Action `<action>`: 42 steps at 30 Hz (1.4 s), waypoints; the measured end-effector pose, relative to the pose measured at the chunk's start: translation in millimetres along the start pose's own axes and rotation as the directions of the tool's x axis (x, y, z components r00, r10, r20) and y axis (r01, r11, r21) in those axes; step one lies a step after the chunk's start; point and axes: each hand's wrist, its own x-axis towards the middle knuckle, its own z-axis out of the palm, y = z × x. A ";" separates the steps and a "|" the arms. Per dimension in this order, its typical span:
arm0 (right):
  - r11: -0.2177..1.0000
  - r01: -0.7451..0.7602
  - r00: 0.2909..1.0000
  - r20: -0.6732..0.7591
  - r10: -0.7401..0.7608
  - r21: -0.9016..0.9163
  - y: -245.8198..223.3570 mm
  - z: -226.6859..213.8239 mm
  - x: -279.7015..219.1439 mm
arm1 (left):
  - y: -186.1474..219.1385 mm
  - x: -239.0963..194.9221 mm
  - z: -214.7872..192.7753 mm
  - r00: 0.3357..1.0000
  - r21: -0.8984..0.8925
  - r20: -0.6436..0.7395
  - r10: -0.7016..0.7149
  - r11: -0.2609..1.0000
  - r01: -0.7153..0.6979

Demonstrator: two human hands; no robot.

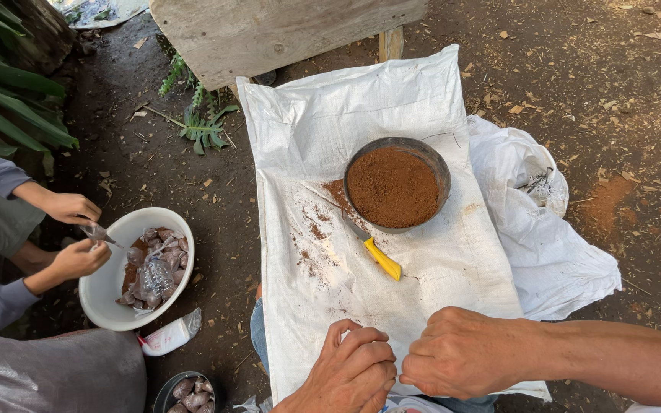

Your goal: The person fills small plastic bags with soil from a bowl by hand and using a small spoon, then seals the bags.

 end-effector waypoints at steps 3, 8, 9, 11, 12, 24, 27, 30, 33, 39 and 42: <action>0.995 -0.049 0.998 0.049 0.044 0.090 0.0 3.5 -4.2 | -0.1 -1.1 3.5 0.999 0.028 -0.044 0.029 0.999 -0.027; 0.975 -0.073 0.995 0.075 0.059 0.211 0.1 5.5 -7.9 | 2.5 -5.3 2.5 1.000 0.047 -0.004 0.012 0.999 -0.011; 0.975 -0.075 0.995 0.075 0.060 0.211 -0.4 4.8 -8.0 | 2.9 -6.0 2.9 1.000 0.046 -0.004 0.013 0.999 -0.012; 0.965 -0.146 0.983 0.139 0.117 0.220 -1.6 3.1 -7.7 | 3.5 -7.5 4.1 0.998 0.050 0.042 0.045 0.998 -0.047; 0.964 -0.147 0.983 0.140 0.118 0.220 -1.8 2.8 -6.7 | 3.3 -7.9 4.5 0.998 0.049 0.041 0.044 0.998 -0.046; 0.985 -0.091 0.996 -0.002 0.092 0.148 13.1 10.1 -1.2 | -8.2 -14.4 8.5 0.984 -0.364 0.061 -0.168 0.914 0.179; 0.985 -0.109 0.993 -0.030 0.114 0.133 18.6 11.2 0.2 | -12.5 -10.3 1.6 0.952 -0.503 0.167 -0.255 0.809 0.305; 0.981 -0.129 0.987 -0.080 0.142 0.147 21.8 17.5 0.4 | -9.3 -4.8 -6.4 0.922 -0.477 0.175 -0.345 0.790 0.386; 0.974 -0.140 0.983 -0.095 0.159 0.176 24.9 24.1 -1.1 | -7.0 1.5 -20.6 0.951 -0.355 0.149 -0.271 0.883 0.308; 0.956 -0.195 0.970 -0.100 0.220 0.220 26.7 34.5 -3.2 | -6.0 8.7 -28.1 0.945 -0.231 0.190 -0.266 0.923 0.306; 0.949 -0.225 0.961 -0.109 0.253 0.220 20.5 36.9 -3.1 | -11.4 6.7 -20.0 0.983 -0.114 -0.004 -0.183 0.977 0.182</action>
